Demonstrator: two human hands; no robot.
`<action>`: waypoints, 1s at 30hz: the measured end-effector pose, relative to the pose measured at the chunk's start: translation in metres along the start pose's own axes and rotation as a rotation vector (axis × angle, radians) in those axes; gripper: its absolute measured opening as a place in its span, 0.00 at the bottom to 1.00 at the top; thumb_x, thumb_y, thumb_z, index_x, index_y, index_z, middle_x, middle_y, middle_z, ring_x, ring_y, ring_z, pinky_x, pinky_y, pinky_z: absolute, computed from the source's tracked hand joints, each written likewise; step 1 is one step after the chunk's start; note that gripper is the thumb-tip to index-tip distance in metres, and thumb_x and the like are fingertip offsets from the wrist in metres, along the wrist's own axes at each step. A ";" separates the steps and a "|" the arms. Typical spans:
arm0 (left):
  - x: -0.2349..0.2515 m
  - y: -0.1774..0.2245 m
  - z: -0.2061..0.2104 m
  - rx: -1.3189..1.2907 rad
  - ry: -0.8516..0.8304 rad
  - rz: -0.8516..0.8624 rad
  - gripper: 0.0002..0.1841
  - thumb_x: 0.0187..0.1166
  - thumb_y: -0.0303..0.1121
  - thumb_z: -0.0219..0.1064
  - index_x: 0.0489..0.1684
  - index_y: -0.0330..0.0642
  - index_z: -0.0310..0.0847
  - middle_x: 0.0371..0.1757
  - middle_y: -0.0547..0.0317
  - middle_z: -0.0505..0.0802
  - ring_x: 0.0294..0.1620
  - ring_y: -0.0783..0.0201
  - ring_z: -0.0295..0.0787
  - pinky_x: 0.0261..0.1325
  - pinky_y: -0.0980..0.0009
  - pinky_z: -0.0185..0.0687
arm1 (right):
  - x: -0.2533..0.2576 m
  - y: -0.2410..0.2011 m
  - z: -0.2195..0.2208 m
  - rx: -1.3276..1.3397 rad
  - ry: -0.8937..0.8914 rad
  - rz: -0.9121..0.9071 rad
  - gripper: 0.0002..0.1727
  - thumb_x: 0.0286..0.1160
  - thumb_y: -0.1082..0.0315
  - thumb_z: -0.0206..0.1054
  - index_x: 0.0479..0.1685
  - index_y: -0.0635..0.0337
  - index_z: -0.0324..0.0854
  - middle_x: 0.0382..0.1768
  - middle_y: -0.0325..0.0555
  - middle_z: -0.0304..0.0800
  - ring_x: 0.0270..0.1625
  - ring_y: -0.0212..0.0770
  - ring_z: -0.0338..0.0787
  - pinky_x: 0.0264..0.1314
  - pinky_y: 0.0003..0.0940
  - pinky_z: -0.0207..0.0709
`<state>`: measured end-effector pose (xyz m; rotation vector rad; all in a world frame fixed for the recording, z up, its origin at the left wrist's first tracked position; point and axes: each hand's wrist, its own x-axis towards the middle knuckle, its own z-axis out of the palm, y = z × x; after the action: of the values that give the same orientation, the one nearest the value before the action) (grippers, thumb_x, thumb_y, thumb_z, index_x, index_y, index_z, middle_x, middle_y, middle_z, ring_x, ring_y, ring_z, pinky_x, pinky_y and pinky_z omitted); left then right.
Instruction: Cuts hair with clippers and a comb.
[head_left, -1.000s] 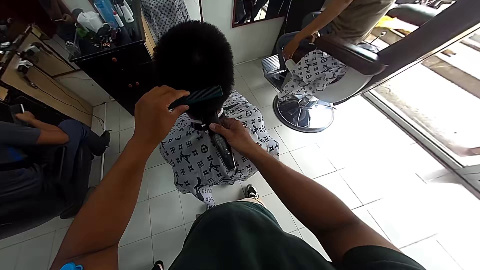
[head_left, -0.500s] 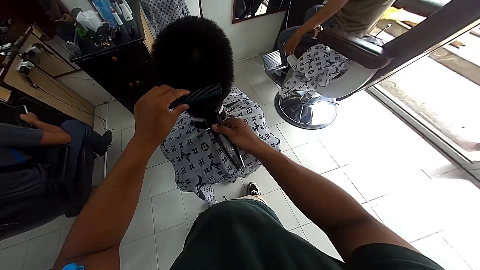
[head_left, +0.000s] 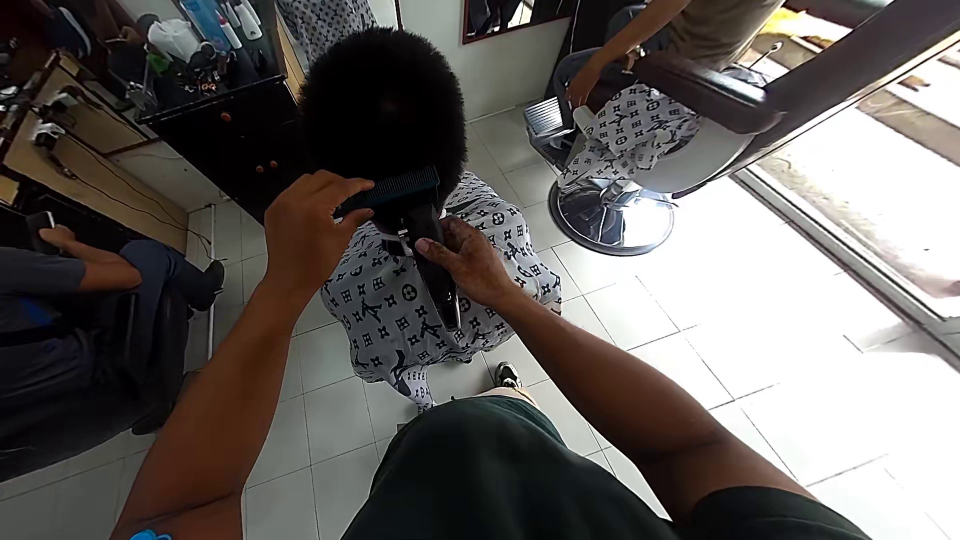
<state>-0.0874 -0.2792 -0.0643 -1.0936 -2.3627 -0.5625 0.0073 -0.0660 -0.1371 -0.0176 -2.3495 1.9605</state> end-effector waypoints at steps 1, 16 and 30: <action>0.000 0.001 -0.001 0.007 0.002 0.000 0.14 0.79 0.36 0.74 0.59 0.46 0.92 0.53 0.47 0.94 0.53 0.48 0.91 0.56 0.52 0.82 | 0.000 -0.001 -0.002 -0.045 -0.008 0.052 0.21 0.82 0.51 0.68 0.56 0.61 0.79 0.34 0.45 0.90 0.33 0.36 0.90 0.39 0.35 0.84; 0.000 0.035 0.001 0.056 0.118 -0.044 0.13 0.79 0.37 0.73 0.58 0.47 0.93 0.52 0.50 0.95 0.52 0.53 0.91 0.54 0.58 0.82 | 0.015 0.024 -0.053 0.189 -0.242 0.364 0.21 0.88 0.52 0.61 0.47 0.64 0.82 0.31 0.48 0.88 0.29 0.39 0.90 0.35 0.35 0.88; 0.000 0.055 0.012 0.167 0.089 -0.174 0.13 0.79 0.37 0.73 0.59 0.48 0.92 0.53 0.48 0.95 0.52 0.50 0.91 0.53 0.53 0.81 | 0.027 0.027 -0.059 -0.002 -0.282 0.185 0.22 0.85 0.49 0.65 0.41 0.63 0.83 0.27 0.47 0.85 0.29 0.37 0.84 0.36 0.35 0.79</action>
<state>-0.0477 -0.2399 -0.0646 -0.7798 -2.3916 -0.4537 -0.0164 -0.0014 -0.1514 0.0458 -2.6083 2.1731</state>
